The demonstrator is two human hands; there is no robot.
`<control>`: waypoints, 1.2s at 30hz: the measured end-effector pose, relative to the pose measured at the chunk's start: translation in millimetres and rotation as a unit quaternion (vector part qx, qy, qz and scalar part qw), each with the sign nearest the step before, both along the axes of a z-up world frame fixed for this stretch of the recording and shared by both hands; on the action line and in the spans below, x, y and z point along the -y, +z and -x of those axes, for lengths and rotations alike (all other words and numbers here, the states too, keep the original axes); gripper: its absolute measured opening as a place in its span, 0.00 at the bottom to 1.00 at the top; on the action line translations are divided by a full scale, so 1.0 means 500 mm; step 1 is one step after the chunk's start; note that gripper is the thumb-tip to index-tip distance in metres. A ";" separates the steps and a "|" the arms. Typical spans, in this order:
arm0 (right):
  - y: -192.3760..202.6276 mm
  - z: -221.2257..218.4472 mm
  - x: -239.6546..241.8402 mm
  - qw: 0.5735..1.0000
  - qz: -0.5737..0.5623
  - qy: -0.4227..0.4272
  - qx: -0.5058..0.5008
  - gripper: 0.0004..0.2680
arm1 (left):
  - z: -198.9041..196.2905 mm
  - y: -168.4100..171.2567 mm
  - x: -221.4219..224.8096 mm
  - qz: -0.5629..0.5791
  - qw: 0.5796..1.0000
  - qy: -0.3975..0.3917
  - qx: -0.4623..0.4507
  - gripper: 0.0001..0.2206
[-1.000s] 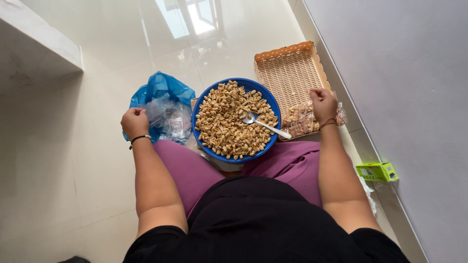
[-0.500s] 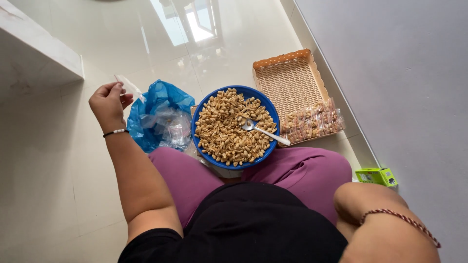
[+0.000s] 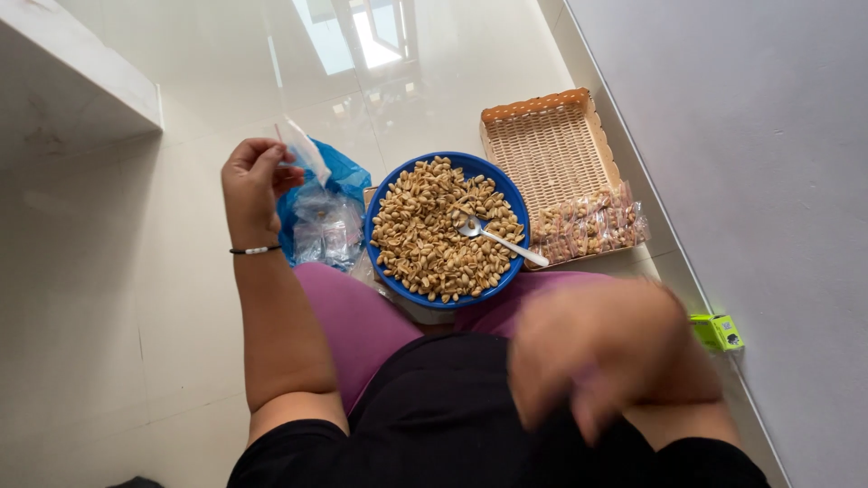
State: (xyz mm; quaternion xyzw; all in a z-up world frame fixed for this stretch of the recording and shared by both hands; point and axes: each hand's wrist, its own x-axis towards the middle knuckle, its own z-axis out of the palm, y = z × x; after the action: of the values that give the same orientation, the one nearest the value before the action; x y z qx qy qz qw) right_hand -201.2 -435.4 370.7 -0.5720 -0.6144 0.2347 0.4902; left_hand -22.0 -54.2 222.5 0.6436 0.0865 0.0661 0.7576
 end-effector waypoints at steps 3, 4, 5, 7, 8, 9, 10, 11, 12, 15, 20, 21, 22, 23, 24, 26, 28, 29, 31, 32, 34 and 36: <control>-0.194 -0.137 -0.009 0.906 -0.008 -0.384 -0.175 0.12 | 0.019 0.007 0.019 0.042 0.997 -0.059 -0.005 0.01; -0.258 -0.171 -0.036 0.907 -0.007 -0.383 -0.176 0.12 | 0.029 0.007 0.026 0.042 0.997 -0.057 -0.006 0.01; -0.323 -0.208 -0.064 0.866 -0.001 -0.424 -0.265 0.13 | 0.037 0.006 0.033 0.064 0.994 -0.084 0.003 0.01; -0.409 -0.247 -0.125 0.816 0.006 -0.459 -0.351 0.16 | 0.050 0.002 0.044 0.084 0.990 -0.109 0.012 0.02; -0.428 -0.249 -0.159 0.808 -0.026 -0.398 -0.434 0.19 | 0.055 -0.001 0.050 0.113 0.986 -0.125 0.015 0.02; -0.450 -0.250 -0.192 0.790 -0.057 -0.332 -0.512 0.23 | 0.060 -0.008 0.056 0.142 0.980 -0.141 0.018 0.02; -0.446 -0.246 -0.214 0.789 -0.057 -0.332 -0.513 0.23 | 0.058 -0.021 0.055 0.141 0.980 -0.141 0.017 0.02; -0.441 -0.243 -0.233 0.771 -0.110 -0.304 -0.549 0.19 | 0.054 -0.034 0.056 0.162 0.974 -0.156 0.008 0.02; -0.437 -0.240 -0.253 0.748 -0.162 -0.275 -0.582 0.15 | 0.051 -0.047 0.058 0.183 0.968 -0.171 -0.001 0.02; -0.451 -0.249 -0.262 0.728 -0.146 -0.383 -0.550 0.06 | 0.049 -0.074 0.068 0.221 0.956 -0.195 -0.003 0.01; -0.466 -0.260 -0.240 0.722 -0.132 -0.479 -0.481 0.04 | 0.048 -0.108 0.079 0.233 0.952 -0.200 -0.015 0.01; -0.463 -0.260 -0.241 0.740 -0.122 -0.513 -0.417 0.06 | 0.050 -0.112 0.079 0.225 0.955 -0.192 -0.009 0.02; -0.467 -0.266 -0.237 0.739 -0.121 -0.515 -0.417 0.06 | 0.049 -0.114 0.083 0.226 0.955 -0.193 -0.011 0.02; -0.472 -0.270 -0.234 0.753 -0.097 -0.538 -0.366 0.05 | 0.051 -0.117 0.085 0.187 0.969 -0.162 -0.007 0.02; -0.476 -0.274 -0.232 0.764 -0.072 -0.559 -0.314 0.05 | 0.053 -0.120 0.087 0.148 0.980 -0.131 -0.003 0.03; -0.473 -0.277 -0.230 0.773 -0.042 -0.575 -0.263 0.05 | 0.051 -0.149 0.087 0.119 0.987 -0.105 -0.005 0.03; -0.481 -0.279 -0.230 0.781 -0.013 -0.587 -0.212 0.05 | 0.052 -0.170 0.081 0.089 0.993 -0.076 -0.008 0.03; -0.491 -0.283 -0.230 0.780 0.030 -0.606 -0.153 0.06 | 0.051 -0.176 0.077 0.086 0.994 -0.062 -0.015 0.03; -0.500 -0.286 -0.224 0.775 0.075 -0.620 -0.095 0.07 | 0.045 -0.184 0.060 0.082 0.995 -0.045 -0.024 0.04; -0.501 -0.286 -0.218 0.776 0.092 -0.616 -0.098 0.05 | 0.041 -0.187 0.047 0.103 0.993 -0.025 -0.042 0.03; -0.508 -0.287 -0.201 0.776 0.112 -0.613 -0.100 0.03 | 0.026 -0.212 0.019 0.125 0.990 -0.005 -0.060 0.03; -0.519 -0.290 -0.181 0.778 0.128 -0.604 -0.115 0.03 | 0.004 -0.252 -0.011 0.129 0.982 0.060 -0.123 0.03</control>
State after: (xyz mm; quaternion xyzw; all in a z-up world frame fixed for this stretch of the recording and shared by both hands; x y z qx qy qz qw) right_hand -56.4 -345.1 111.4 -0.8519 -0.0460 0.0312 0.5207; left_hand -24.1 -48.8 96.7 0.5369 0.2253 0.0204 0.8127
